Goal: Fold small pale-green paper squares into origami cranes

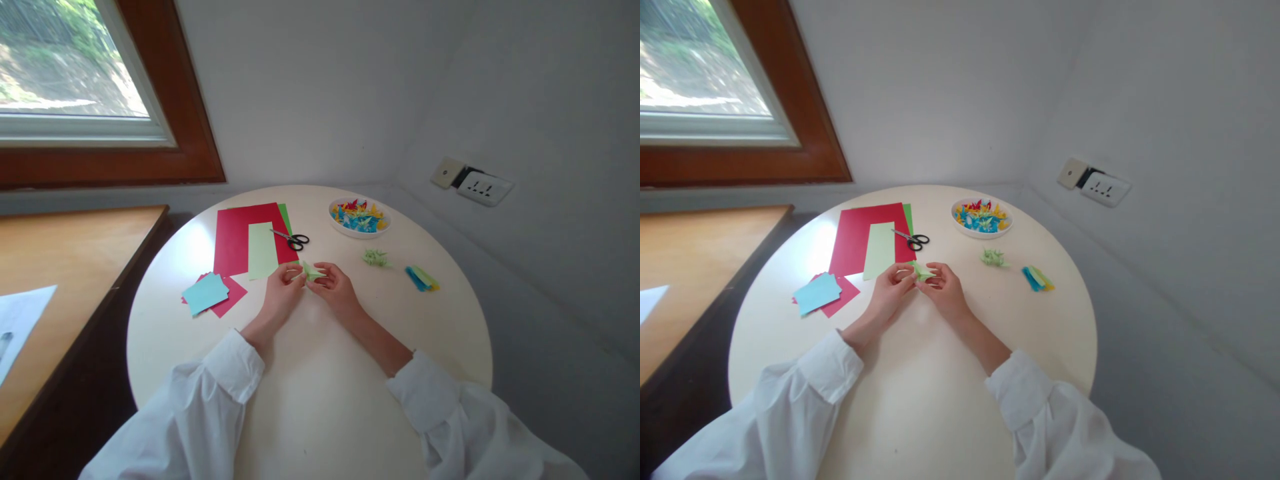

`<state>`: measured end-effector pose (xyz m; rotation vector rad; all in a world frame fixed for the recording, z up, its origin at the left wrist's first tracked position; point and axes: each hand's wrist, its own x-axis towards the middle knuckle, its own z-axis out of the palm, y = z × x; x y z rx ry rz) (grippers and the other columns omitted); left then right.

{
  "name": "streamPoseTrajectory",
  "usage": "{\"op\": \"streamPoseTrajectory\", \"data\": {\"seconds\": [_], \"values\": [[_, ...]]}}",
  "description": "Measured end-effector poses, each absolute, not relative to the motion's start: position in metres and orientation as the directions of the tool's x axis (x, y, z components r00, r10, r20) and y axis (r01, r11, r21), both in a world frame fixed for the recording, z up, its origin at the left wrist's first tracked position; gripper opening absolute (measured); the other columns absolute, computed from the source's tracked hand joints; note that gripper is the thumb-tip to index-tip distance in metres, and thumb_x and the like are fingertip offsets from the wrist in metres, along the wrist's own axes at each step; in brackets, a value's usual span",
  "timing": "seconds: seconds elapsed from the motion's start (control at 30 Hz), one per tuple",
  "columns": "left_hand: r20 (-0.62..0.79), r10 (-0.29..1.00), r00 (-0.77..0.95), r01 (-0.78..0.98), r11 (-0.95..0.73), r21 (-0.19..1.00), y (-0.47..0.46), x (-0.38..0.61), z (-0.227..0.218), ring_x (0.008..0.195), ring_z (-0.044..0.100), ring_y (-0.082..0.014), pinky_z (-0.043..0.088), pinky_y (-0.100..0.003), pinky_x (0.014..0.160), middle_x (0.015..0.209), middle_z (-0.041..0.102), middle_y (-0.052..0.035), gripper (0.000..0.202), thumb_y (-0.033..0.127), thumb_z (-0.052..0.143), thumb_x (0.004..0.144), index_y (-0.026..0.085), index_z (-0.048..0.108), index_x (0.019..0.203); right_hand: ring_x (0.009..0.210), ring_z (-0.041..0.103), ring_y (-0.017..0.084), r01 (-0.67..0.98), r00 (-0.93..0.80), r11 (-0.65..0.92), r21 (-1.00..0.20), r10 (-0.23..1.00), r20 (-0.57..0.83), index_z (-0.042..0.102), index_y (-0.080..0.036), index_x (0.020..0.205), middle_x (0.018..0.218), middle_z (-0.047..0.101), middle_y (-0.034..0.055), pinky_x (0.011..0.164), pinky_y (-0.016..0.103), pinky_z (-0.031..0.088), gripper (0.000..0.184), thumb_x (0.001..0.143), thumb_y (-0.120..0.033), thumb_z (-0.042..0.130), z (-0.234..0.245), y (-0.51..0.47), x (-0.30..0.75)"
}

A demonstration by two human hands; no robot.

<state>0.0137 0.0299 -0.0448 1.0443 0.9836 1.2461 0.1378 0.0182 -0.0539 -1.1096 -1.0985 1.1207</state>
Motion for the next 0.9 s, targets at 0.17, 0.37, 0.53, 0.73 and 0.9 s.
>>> {"op": "streamPoseTrajectory", "data": {"seconds": [0.17,0.37,0.53,0.73,0.9], "values": [[-0.028,0.998,0.055,-0.237,0.04,0.971,0.0302,0.0125,-0.0447,0.061,0.059,-0.0124,0.045,-0.025,0.06,0.066,0.065,-0.0001,0.029,0.032,0.069,0.063,0.016,0.057,0.083,0.068,0.065,0.013,-0.092,0.075,0.099,-0.991,0.993,0.092,0.055,-0.02,0.094,0.073,0.065,-0.0021,0.068,0.028,0.053,0.041,0.056,-0.02,0.07,-0.0569,0.0195,0.139],[-0.056,0.997,0.05,-0.267,0.067,0.961,0.0286,0.0128,-0.0407,0.059,0.059,-0.0124,0.045,-0.025,0.06,0.064,0.064,0.0005,0.03,0.033,0.068,0.061,0.016,0.056,0.083,0.072,0.066,0.015,-0.146,0.053,0.08,-0.986,0.996,0.073,0.055,-0.02,0.094,0.077,0.069,0.0001,0.064,0.028,0.054,0.039,0.057,-0.019,0.067,-0.0572,0.02,0.1393],[-0.115,0.992,0.058,-0.321,0.128,0.938,0.0287,0.0113,-0.0382,0.059,0.059,-0.0117,0.045,-0.024,0.059,0.064,0.064,0.0007,0.031,0.031,0.069,0.059,0.017,0.056,0.084,0.074,0.066,0.016,-0.153,0.058,0.099,-0.983,0.994,0.091,0.056,-0.02,0.094,0.08,0.07,0.0015,0.062,0.027,0.053,0.038,0.058,-0.021,0.066,-0.0576,0.0203,0.1394],[-0.171,0.981,0.088,-0.39,0.192,0.901,0.032,0.0098,-0.0381,0.057,0.056,-0.0095,0.045,-0.024,0.059,0.065,0.061,0.0019,0.033,0.027,0.069,0.057,0.017,0.055,0.085,0.067,0.064,0.014,-0.153,0.074,0.079,-0.985,0.995,0.069,0.057,-0.02,0.095,0.074,0.069,0.0004,0.057,0.025,0.051,0.039,0.058,-0.024,0.068,-0.055,0.0199,0.1413],[-0.158,0.981,0.11,-0.378,0.189,0.906,0.0315,0.0096,-0.0371,0.061,0.057,-0.0099,0.047,-0.026,0.064,0.066,0.061,0.0022,0.033,0.03,0.07,0.058,0.018,0.056,0.085,0.068,0.064,0.015,-0.154,0.086,0.094,-0.984,0.993,0.081,0.059,-0.02,0.099,0.074,0.07,0.0012,0.056,0.025,0.05,0.042,0.058,-0.026,0.068,-0.0546,0.0202,0.1439]]}}
